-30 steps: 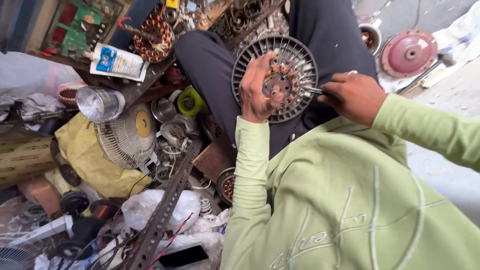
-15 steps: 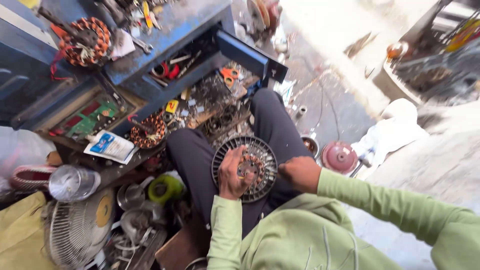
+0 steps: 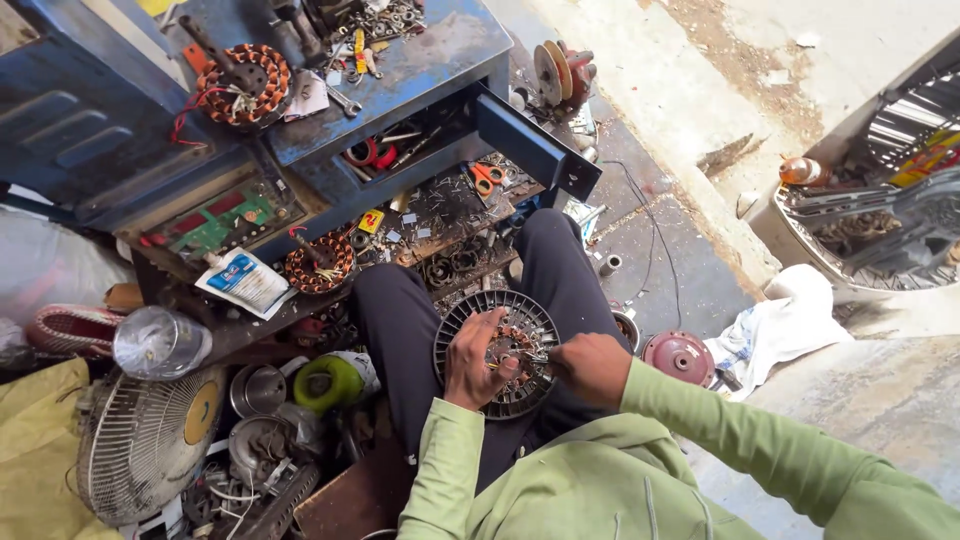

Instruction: Repairing a fan motor by manipulating its internal components with a tool.

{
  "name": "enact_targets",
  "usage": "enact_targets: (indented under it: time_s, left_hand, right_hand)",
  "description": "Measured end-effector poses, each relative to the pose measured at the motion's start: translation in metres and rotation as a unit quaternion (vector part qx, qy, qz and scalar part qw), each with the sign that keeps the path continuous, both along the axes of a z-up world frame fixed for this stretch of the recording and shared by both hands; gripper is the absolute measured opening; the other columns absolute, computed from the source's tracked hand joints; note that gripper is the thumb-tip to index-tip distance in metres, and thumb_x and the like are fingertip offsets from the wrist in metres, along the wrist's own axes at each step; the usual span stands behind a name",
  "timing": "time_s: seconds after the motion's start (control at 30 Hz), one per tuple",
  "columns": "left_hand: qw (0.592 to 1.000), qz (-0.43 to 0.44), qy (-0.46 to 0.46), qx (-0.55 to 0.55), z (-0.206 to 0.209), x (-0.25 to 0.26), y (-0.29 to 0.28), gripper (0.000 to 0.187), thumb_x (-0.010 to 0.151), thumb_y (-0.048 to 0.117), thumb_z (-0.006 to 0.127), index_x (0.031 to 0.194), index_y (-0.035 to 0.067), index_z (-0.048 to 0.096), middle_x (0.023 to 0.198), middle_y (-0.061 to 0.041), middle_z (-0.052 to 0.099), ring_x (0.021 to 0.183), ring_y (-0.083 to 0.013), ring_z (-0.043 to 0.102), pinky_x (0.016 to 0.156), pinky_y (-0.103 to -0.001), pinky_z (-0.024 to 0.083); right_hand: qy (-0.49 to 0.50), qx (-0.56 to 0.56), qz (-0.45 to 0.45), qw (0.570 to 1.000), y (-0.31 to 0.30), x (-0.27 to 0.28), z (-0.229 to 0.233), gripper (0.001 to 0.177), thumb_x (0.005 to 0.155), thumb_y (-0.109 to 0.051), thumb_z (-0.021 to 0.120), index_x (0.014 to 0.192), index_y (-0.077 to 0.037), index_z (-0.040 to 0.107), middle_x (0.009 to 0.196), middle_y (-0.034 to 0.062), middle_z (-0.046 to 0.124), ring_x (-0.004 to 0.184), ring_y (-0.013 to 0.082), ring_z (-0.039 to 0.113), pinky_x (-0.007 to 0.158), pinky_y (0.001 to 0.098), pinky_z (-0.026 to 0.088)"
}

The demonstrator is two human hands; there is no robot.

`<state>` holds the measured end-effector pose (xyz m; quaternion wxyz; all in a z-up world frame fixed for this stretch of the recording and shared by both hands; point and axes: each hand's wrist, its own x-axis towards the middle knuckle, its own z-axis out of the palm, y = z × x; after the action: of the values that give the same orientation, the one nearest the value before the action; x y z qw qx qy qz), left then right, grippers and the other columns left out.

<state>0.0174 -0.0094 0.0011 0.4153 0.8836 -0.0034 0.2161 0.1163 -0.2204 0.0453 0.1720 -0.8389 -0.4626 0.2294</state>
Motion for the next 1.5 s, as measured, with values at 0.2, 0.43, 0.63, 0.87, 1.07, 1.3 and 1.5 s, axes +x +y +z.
enact_targets:
  time_s: [0.2, 0.43, 0.63, 0.87, 1.07, 1.3, 1.5]
  left_hand:
    - [1.000, 0.000, 0.012, -0.014, 0.000, -0.005, -0.001, 0.107, 0.091, 0.088, 0.031, 0.132, -0.006, 0.063, 0.121, -0.028, 0.070, 0.112, -0.0464, 0.067, 0.106, -0.054, 0.048]
    - [1.000, 0.024, -0.010, -0.011, -0.019, -0.012, -0.005, 0.091, 0.097, 0.075, 0.044, 0.139, -0.004, 0.061, 0.127, -0.029, 0.068, 0.122, -0.0491, 0.063, 0.117, -0.056, 0.044]
    - [1.000, 0.025, -0.008, -0.005, -0.018, -0.007, 0.004, 0.099, 0.095, 0.083, 0.039, 0.138, -0.004, 0.061, 0.126, -0.025, 0.070, 0.122, -0.0440, 0.066, 0.119, -0.057, 0.042]
    - [1.000, -0.003, -0.007, -0.001, -0.012, -0.006, 0.004, 0.103, 0.094, 0.085, 0.038, 0.137, -0.006, 0.059, 0.119, -0.025, 0.070, 0.119, -0.0453, 0.066, 0.116, -0.055, 0.045]
    - [1.000, -0.012, 0.001, 0.005, -0.013, -0.005, 0.005, 0.101, 0.096, 0.082, 0.037, 0.140, -0.006, 0.058, 0.121, -0.026, 0.070, 0.119, -0.0455, 0.065, 0.119, -0.057, 0.042]
    - [1.000, -0.008, 0.013, -0.005, -0.010, -0.006, 0.001, 0.100, 0.093, 0.080, 0.041, 0.142, -0.005, 0.056, 0.118, -0.024, 0.070, 0.120, -0.0458, 0.065, 0.111, -0.050, 0.047]
    - [1.000, 0.004, -0.012, -0.001, -0.005, -0.001, -0.002, 0.093, 0.094, 0.076, 0.042, 0.141, -0.003, 0.060, 0.125, -0.026, 0.069, 0.118, -0.0476, 0.065, 0.117, -0.055, 0.043]
  right_hand:
    - [0.029, -0.002, -0.003, 1.000, -0.018, 0.005, 0.000, 0.016, 0.088, -0.028, 0.067, 0.089, -0.013, 0.072, 0.077, 0.0164, 0.071, 0.074, 0.0408, 0.068, 0.068, 0.0521, 0.054]
    - [0.071, 0.062, 0.016, 0.995, -0.069, 0.005, -0.031, 0.013, 0.088, -0.018, 0.063, 0.095, -0.009, 0.070, 0.082, 0.0184, 0.069, 0.076, 0.0407, 0.066, 0.067, 0.0505, 0.051]
    - [-0.015, -0.014, 0.018, 1.000, -0.040, 0.002, 0.020, 0.015, 0.092, -0.026, 0.065, 0.096, -0.013, 0.072, 0.075, 0.0165, 0.069, 0.072, 0.0413, 0.065, 0.065, 0.0531, 0.049]
    - [-0.013, -0.034, 0.005, 0.999, -0.017, -0.005, 0.014, 0.018, 0.093, -0.029, 0.064, 0.094, -0.013, 0.072, 0.074, 0.0163, 0.069, 0.068, 0.0418, 0.065, 0.060, 0.0538, 0.050]
    - [-0.029, -0.015, 0.020, 0.999, -0.006, -0.002, -0.006, 0.017, 0.092, -0.028, 0.066, 0.091, -0.012, 0.072, 0.074, 0.0160, 0.069, 0.069, 0.0403, 0.065, 0.063, 0.0524, 0.051]
    - [-0.075, 0.059, 0.014, 0.995, -0.017, -0.011, -0.027, 0.020, 0.089, -0.026, 0.068, 0.089, -0.007, 0.069, 0.080, 0.0157, 0.069, 0.070, 0.0398, 0.066, 0.063, 0.0515, 0.051]
    - [0.095, 0.086, -0.014, 0.992, -0.029, 0.020, -0.081, 0.050, 0.078, -0.041, 0.086, 0.105, -0.001, 0.075, 0.098, 0.0210, 0.076, 0.086, 0.0339, 0.073, 0.077, 0.0412, 0.056]
